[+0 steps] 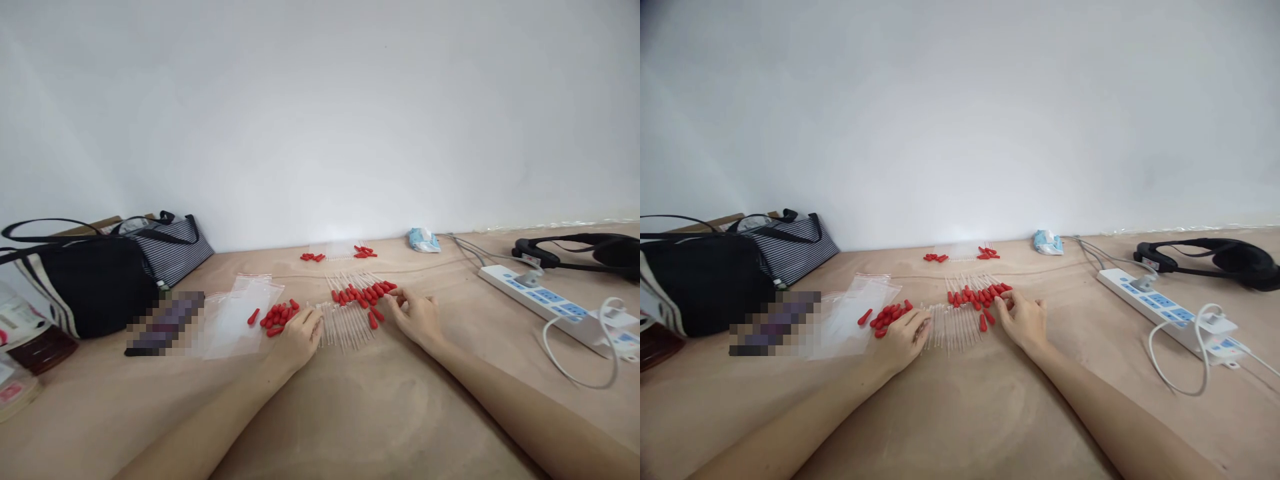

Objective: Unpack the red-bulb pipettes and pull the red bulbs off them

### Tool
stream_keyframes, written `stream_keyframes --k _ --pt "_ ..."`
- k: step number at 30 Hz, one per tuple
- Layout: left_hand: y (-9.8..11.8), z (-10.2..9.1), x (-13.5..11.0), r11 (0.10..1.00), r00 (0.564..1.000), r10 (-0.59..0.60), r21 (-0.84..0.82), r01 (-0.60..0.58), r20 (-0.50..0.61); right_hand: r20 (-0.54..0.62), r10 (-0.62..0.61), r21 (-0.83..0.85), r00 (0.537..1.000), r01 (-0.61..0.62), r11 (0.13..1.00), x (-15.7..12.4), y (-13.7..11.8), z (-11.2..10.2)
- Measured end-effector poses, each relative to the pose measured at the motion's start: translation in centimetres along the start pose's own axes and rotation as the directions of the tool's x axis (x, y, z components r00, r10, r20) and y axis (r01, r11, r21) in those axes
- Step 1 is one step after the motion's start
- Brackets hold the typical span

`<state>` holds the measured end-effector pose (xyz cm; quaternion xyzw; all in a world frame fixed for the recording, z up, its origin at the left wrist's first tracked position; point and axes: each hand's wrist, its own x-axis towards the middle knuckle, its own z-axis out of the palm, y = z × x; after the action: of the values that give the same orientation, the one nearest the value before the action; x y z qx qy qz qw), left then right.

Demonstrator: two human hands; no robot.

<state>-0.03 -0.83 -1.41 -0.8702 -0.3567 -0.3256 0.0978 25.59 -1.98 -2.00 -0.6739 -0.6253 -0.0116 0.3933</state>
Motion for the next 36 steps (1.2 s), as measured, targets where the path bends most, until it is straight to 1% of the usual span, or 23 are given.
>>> stream_keyframes --k 4,7,10,14,16,18,20,22,24,26,28,31,33,36 --pt "0.6 -0.5 -0.3 0.993 0.997 0.046 -0.11 -0.038 0.067 0.016 -0.004 -0.072 1.0 0.005 0.997 1.8 0.1 0.4" --pt "0.8 -1.2 -0.4 0.989 0.988 0.043 -0.148 -0.021 0.146 0.038 0.016 -0.152 0.999 -0.01 0.988 2.7 -0.4 1.0" --pt "0.6 -1.5 -0.5 0.984 0.983 0.02 -0.18 0.013 0.184 0.06 0.067 -0.211 0.996 -0.053 0.976 3.1 -1.1 1.6" --pt "0.2 -1.4 -0.8 0.981 0.981 0.018 -0.192 0.02 0.194 0.073 0.145 -0.227 0.987 -0.125 0.966 3.3 -1.6 2.2" --pt "0.0 -1.4 -1.0 0.987 0.985 0.021 -0.159 0.006 0.169 0.051 0.167 -0.202 0.985 -0.153 0.967 3.2 -1.7 2.2" --pt "-0.1 -1.5 -1.2 0.994 0.993 0.006 -0.107 0.007 0.118 0.007 0.159 -0.144 0.987 -0.157 0.977 3.0 -1.7 1.8" --pt "-0.1 -1.6 -1.3 0.998 0.998 -0.027 -0.056 0.029 0.049 -0.022 0.097 -0.048 0.995 -0.098 0.994 2.4 -1.5 1.1" --pt "-0.1 -1.8 -1.3 0.998 0.998 -0.057 -0.022 0.056 -0.013 -0.002 -0.03 0.064 1.0 0.03 0.998 1.3 -1.3 0.4" --pt "0.2 -1.9 -1.2 0.998 0.996 -0.065 0.001 0.065 -0.055 0.052 -0.184 0.161 0.982 0.173 0.972 -0.2 -1.3 -0.1" --pt "0.6 -1.9 -1.1 0.999 0.998 -0.029 0.017 0.03 -0.056 0.103 -0.303 0.229 0.947 0.274 0.934 -1.8 -1.5 -0.4" --pt "1.3 -1.9 -1.2 0.999 0.999 0.036 0.023 -0.036 -0.016 0.139 -0.368 0.28 0.919 0.32 0.905 -3.2 -2.1 -0.4" --pt "2.2 -1.6 -1.3 0.992 0.992 0.125 0.006 -0.125 0.027 0.168 -0.403 0.352 0.9 0.327 0.877 -4.3 -3.4 -0.4" --pt "2.5 -1.3 -1.5 0.989 0.989 0.148 -0.001 -0.148 0.011 0.185 -0.43 0.373 0.883 0.342 0.863 -4.5 -4.2 -0.5" --pt "2.7 -1.2 -1.6 0.986 0.986 0.169 0.007 -0.169 -0.011 0.184 -0.516 0.334 0.837 0.441 0.833 -4.7 -5.0 -0.7"
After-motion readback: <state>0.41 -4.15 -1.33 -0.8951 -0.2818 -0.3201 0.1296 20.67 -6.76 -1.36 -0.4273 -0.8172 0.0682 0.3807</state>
